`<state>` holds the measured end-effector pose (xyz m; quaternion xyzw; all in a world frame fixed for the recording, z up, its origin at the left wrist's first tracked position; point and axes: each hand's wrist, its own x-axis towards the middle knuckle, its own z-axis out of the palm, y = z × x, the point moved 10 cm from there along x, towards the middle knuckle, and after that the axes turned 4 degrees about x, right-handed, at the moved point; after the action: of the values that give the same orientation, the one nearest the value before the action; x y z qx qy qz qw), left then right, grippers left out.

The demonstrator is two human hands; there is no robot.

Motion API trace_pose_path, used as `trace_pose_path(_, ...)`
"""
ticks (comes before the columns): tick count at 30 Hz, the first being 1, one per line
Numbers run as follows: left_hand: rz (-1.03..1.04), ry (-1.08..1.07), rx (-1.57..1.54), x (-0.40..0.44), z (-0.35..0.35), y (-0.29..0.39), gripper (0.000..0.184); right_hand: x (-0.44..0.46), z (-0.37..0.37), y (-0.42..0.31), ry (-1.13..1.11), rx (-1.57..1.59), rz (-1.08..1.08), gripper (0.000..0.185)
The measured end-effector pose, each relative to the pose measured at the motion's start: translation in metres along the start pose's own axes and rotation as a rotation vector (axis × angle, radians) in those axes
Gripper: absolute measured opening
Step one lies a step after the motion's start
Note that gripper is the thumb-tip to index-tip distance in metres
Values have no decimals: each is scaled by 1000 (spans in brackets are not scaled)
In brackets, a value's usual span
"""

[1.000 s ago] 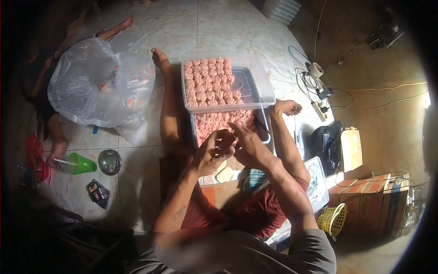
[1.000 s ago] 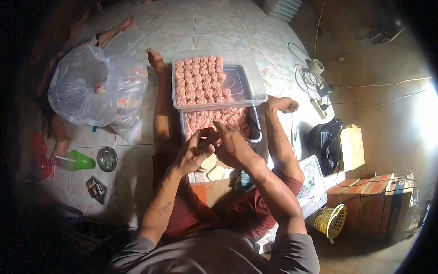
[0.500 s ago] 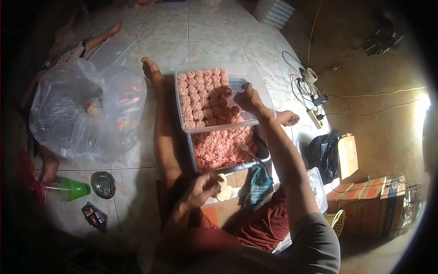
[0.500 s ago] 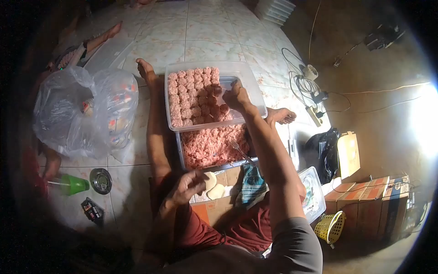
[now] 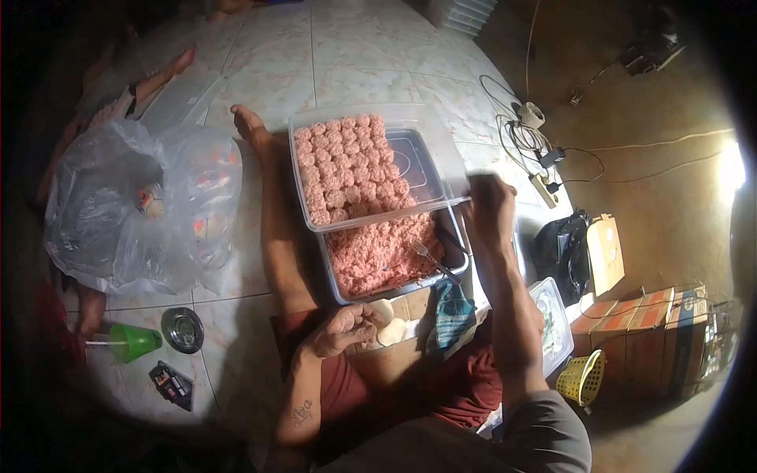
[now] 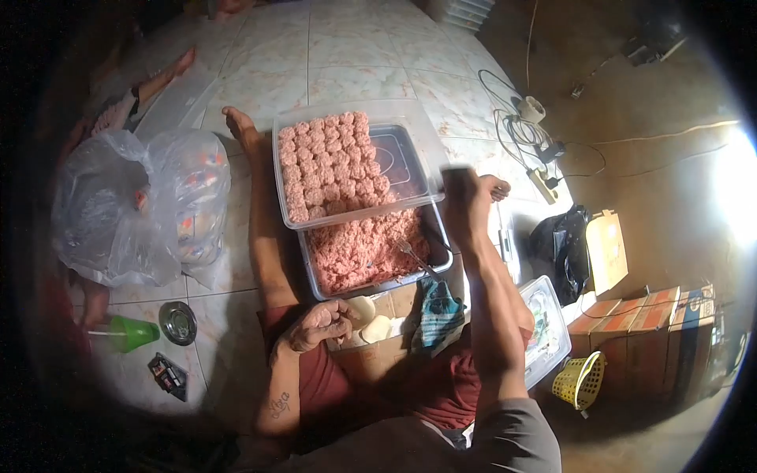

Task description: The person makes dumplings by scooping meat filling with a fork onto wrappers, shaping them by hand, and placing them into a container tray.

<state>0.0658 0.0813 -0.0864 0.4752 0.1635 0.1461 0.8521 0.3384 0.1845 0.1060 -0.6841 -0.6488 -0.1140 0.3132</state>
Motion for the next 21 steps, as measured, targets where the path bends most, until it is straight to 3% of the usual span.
trace_pose_path(1,8,6,-7,0,1,1,47,-21,-28,-10,-12,-89,19,28)
trace_pose_path(2,13,12,-12,-1,1,3,49,-60,-42,9,-22,204,401,31)
trace_pose_path(6,-12,63,-35,1,5,2,49,-195,-23,27,-329,235,736,26)
trace_pose_path(8,-33,100,53,5,12,2,55,-273,27,46,-513,-46,662,34)
trace_pose_path(9,-19,121,67,8,18,4,57,-312,64,61,-561,-324,483,48)
trace_pose_path(10,-9,142,80,11,24,2,58,-307,57,40,-401,-259,486,42)
trace_pose_path(12,28,59,16,23,36,-6,68,-338,105,62,-364,-149,476,36)
trace_pose_path(13,18,53,-13,26,38,-9,67,-306,94,58,-492,-145,566,27)
trace_pose_path(14,8,42,-44,26,47,-3,66,-288,71,54,-200,-100,503,25)
trace_pose_path(17,118,115,-21,30,57,24,64,-272,49,56,-143,-11,528,22)
trace_pose_path(19,213,177,112,37,57,45,70,-270,11,29,-88,204,395,16)
trace_pose_path(20,225,177,112,45,59,46,70,-255,-20,9,-225,385,618,11)
trace_pose_path(21,288,253,157,54,57,52,71,-255,-27,-9,-163,675,689,15)
